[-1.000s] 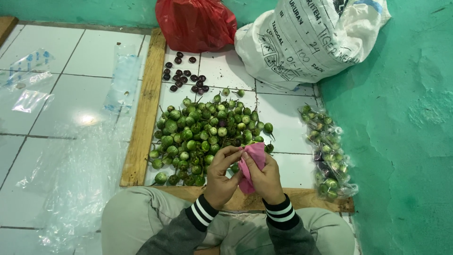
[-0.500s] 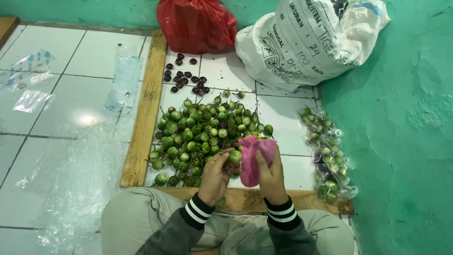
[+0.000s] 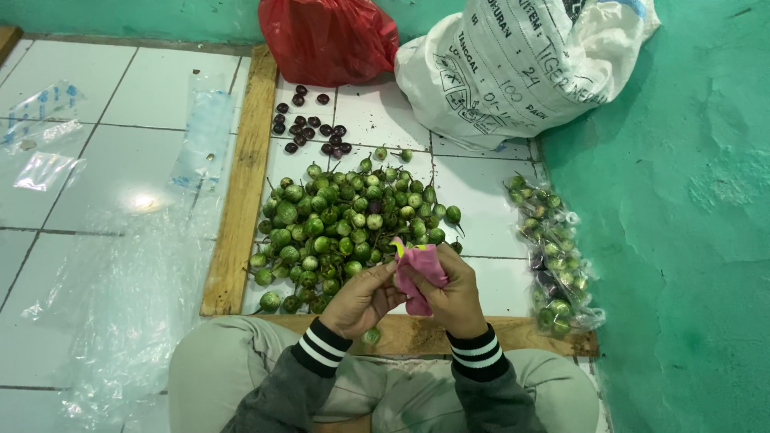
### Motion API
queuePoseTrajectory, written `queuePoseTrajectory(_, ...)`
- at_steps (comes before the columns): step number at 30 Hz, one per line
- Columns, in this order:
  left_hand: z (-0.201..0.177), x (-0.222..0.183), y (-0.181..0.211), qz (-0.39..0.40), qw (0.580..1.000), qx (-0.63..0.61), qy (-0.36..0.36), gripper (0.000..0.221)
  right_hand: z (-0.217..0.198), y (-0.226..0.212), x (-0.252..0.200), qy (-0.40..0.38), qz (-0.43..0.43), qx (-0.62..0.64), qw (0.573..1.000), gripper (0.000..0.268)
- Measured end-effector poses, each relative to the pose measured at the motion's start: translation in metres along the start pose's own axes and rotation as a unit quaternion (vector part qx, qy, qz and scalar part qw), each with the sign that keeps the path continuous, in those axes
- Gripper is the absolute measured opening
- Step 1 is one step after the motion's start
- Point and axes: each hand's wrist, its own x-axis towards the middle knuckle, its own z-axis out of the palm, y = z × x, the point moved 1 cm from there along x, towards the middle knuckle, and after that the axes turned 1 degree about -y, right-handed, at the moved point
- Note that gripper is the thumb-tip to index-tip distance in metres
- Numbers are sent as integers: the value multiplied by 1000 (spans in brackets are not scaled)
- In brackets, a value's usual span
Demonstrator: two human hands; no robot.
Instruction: Trimming stems of small green fruits and wiping them with a cloth before packaging them into plastic bags
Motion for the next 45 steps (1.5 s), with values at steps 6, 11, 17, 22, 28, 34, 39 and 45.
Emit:
queuePoseTrajectory(6, 3, 4, -2, 1, 999, -21, -27, 20, 9, -13, -3, 106, 59, 70, 990, 10)
queuePoseTrajectory(11, 5, 2, 0, 37, 999, 1, -6, 19, 16, -22, -4, 28, 79, 3, 996, 17)
queuePoseTrajectory(17, -13, 10, -11, 33, 997, 57, 39, 21, 14, -1, -8, -27, 81, -115, 990, 21)
queuePoseTrajectory(22, -10, 7, -6, 71, 957, 264, 100, 38, 12, -42, 7, 64, 140, -75, 985, 19)
queuePoseTrajectory(28, -15, -3, -10, 57, 796, 589, 123, 47, -16, -28, 8, 114, 126, -103, 980, 19)
queuePoseTrajectory(34, -24, -14, -52, 89, 598, 790, 101, 35, -26, -16, 4, 105, 143, -103, 979, 20)
queuePoseTrajectory(39, -53, -16, -92, 141, 426, 893, 42, 33, -31, -20, 3, 106, 132, -108, 980, 20)
queuePoseTrajectory(45, -58, -11, -99, 157, 334, 927, 59, 36, -36, -24, 5, 110, 129, -96, 981, 18)
